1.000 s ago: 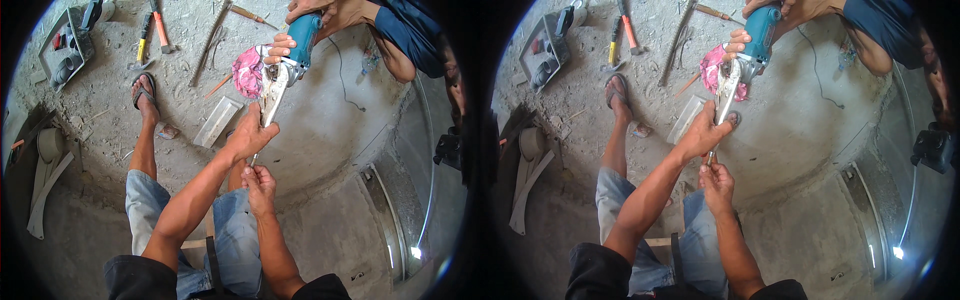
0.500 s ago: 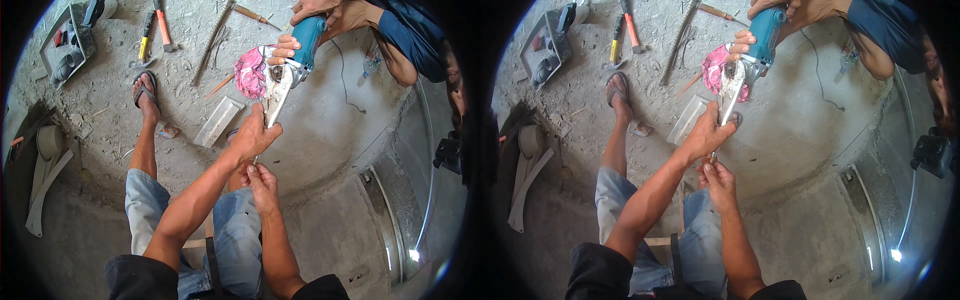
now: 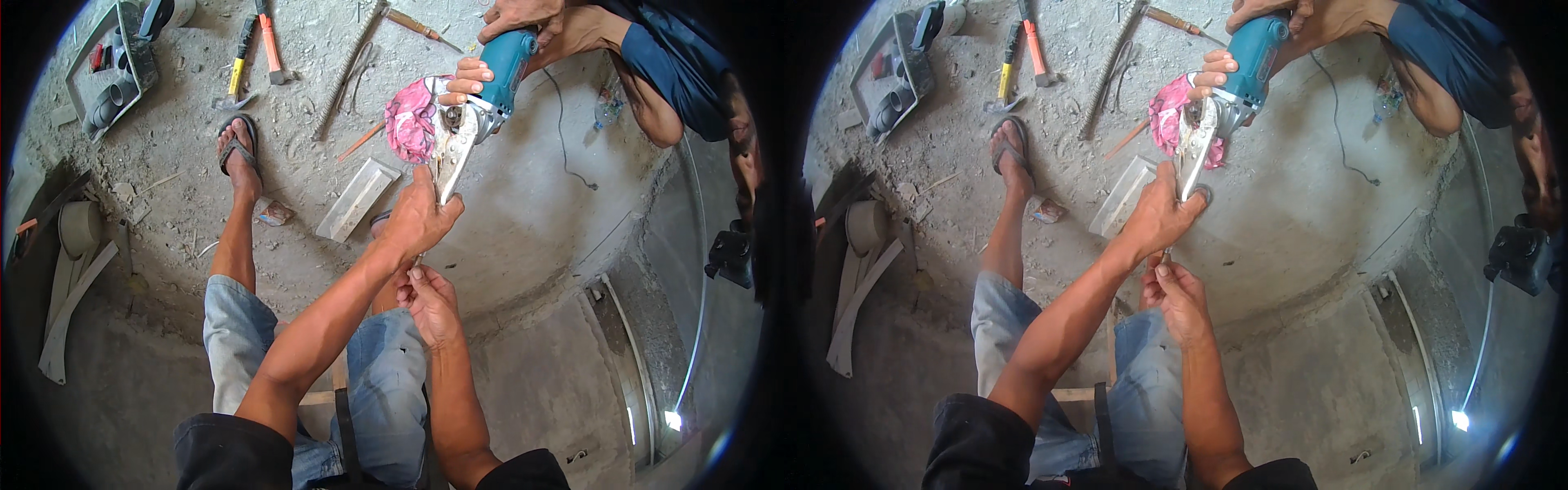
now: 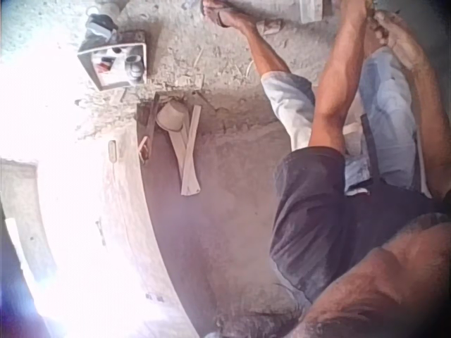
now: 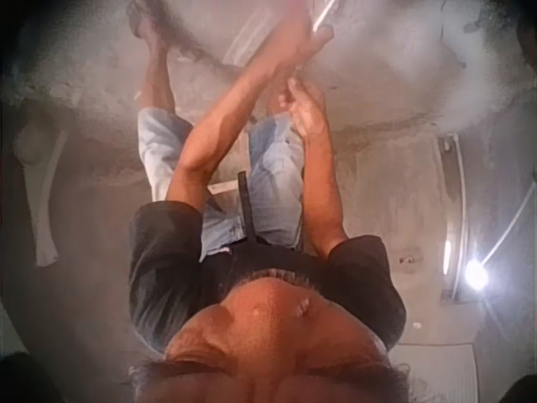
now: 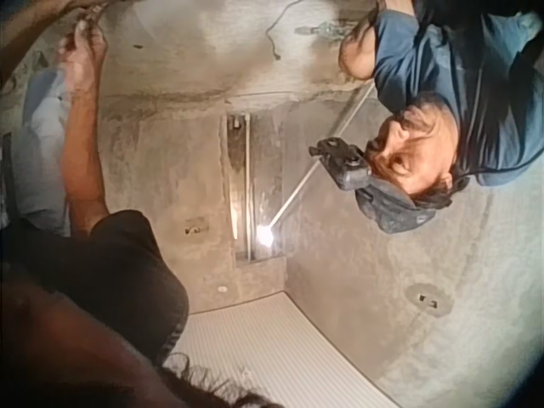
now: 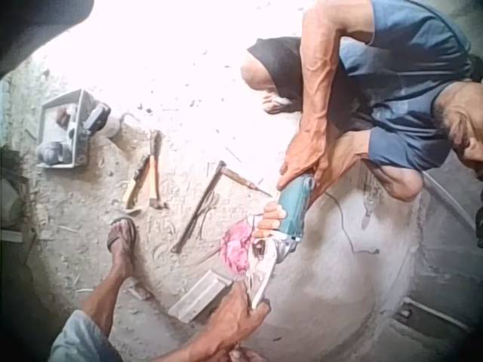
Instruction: The person holds a locking plier while another person uses an angle grinder to sharpen or smooth the metal jaw, then the person uses a pencil to mark a small metal piece and a larger tile.
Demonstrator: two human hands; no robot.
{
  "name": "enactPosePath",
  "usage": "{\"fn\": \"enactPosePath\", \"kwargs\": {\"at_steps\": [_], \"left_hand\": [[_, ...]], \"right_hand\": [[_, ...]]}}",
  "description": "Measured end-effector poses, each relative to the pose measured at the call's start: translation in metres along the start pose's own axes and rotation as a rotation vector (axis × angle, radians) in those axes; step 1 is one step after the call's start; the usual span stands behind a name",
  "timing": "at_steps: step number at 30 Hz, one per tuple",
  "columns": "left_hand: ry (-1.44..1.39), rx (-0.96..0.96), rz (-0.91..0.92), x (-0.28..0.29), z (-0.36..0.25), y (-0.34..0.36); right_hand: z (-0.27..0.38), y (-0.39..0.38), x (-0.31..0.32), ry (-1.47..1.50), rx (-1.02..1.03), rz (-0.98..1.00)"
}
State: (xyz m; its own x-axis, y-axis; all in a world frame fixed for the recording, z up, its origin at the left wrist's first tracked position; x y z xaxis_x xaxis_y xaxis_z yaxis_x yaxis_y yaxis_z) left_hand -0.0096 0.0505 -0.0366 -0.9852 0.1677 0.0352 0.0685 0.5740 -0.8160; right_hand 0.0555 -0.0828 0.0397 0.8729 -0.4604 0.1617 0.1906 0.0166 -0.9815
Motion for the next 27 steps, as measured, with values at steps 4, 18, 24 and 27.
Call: {"fn": "enactPosePath", "kwargs": {"at_steps": [4, 18, 24, 27], "left_hand": [[-0.007, -0.007, 0.005, 0.003, -0.004, 0.002], [0.013, 0.033, 0.01, 0.013, -0.001, 0.006], [0.082, 0.038, -0.015, 0.014, -0.001, 0.008], [0.075, 0.036, -0.006, 0.014, -0.002, 0.01]], "right_hand": [[-0.004, 0.005, 0.002, -0.06, 0.005, 0.023], [-0.007, 0.002, -0.016, -0.091, 0.01, 0.003], [-0.004, 0.009, -0.012, -0.224, 0.086, -0.048], [-0.008, 0.012, -0.009, -0.178, 0.057, -0.055]]}}
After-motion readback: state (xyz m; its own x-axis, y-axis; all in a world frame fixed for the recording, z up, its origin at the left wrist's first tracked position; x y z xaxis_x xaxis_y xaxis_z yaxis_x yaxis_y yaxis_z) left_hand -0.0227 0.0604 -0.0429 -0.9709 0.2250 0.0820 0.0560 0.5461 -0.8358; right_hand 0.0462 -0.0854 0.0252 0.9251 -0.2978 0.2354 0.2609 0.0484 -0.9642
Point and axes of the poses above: each hand's wrist, its own y-axis towards the middle knuckle, its own x-axis out of the back of the hand, z = x × y, the point moved 9 cm from there along y, towards the middle knuckle, and after that the axes turned 10 degrees about -z, right-handed, at the moved point
